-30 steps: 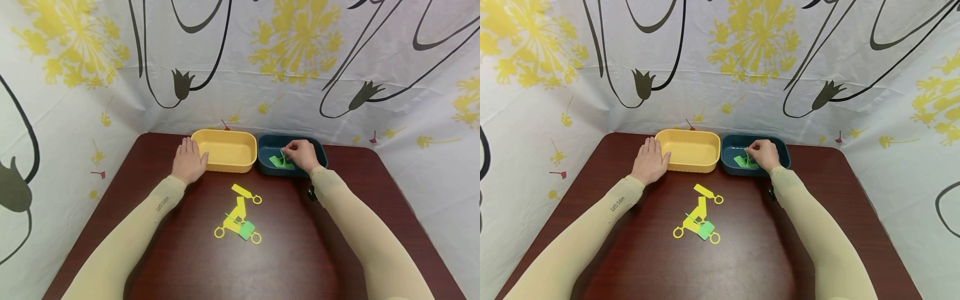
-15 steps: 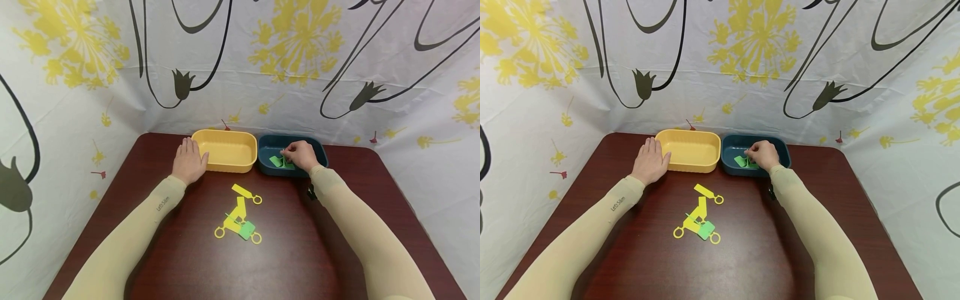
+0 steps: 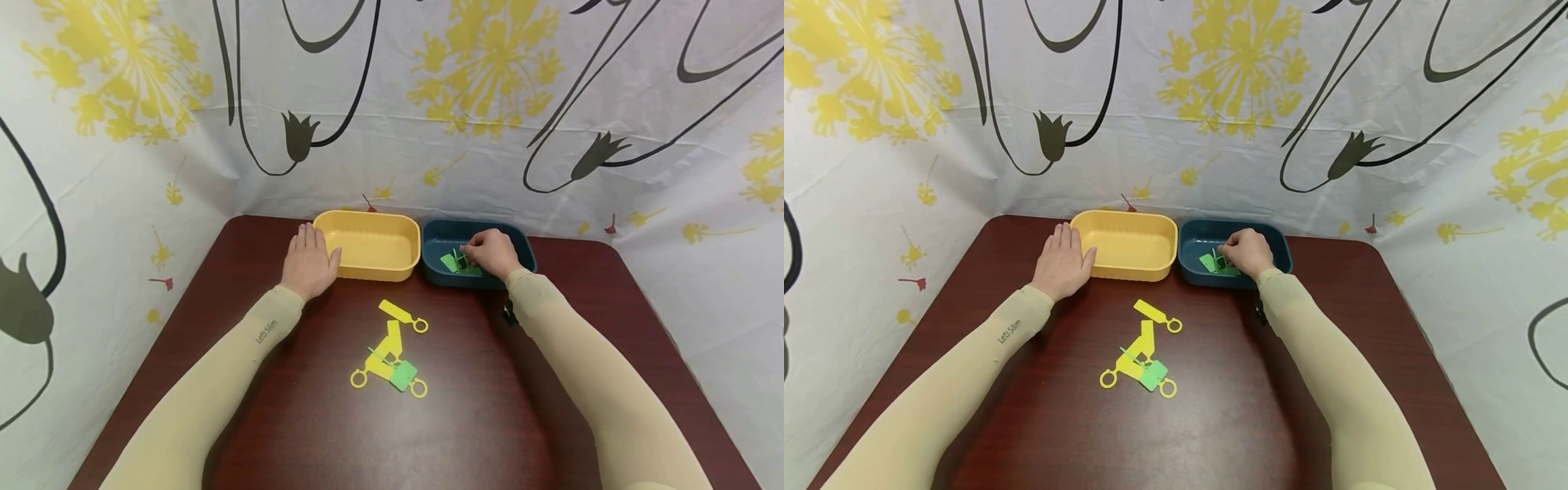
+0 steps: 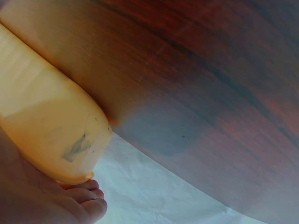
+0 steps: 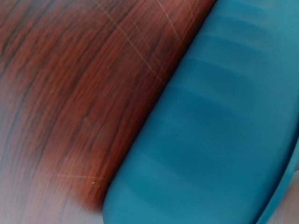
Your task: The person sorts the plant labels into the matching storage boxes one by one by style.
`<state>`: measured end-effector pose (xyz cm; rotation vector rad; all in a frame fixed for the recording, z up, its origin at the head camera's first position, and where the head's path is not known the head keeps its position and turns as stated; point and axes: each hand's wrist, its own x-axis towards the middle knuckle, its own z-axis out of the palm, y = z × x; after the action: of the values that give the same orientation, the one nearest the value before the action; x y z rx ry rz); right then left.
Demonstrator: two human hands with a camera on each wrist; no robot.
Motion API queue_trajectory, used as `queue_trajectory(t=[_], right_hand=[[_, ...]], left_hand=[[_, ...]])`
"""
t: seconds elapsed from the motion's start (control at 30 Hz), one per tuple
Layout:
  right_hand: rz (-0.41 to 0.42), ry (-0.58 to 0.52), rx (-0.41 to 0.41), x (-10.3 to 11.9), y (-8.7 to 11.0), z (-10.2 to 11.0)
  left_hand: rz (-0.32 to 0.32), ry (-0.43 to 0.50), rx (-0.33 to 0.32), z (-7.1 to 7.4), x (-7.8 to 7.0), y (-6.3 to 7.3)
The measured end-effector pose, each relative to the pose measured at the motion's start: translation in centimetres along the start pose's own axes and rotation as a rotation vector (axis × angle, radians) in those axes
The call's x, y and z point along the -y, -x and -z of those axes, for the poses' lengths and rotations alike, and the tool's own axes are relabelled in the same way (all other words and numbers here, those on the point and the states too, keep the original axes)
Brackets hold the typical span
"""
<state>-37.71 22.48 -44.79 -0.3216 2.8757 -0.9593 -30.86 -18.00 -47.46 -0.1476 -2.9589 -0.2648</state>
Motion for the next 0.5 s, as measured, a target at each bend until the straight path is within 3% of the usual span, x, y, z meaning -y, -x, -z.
queue_trajectory(t=[0.5], right_hand=[[0.04,-0.011,-0.045,1.5,0.1,0.3]], left_hand=[[-0.002,0.006,0.004,-0.1,0.2,-0.1]])
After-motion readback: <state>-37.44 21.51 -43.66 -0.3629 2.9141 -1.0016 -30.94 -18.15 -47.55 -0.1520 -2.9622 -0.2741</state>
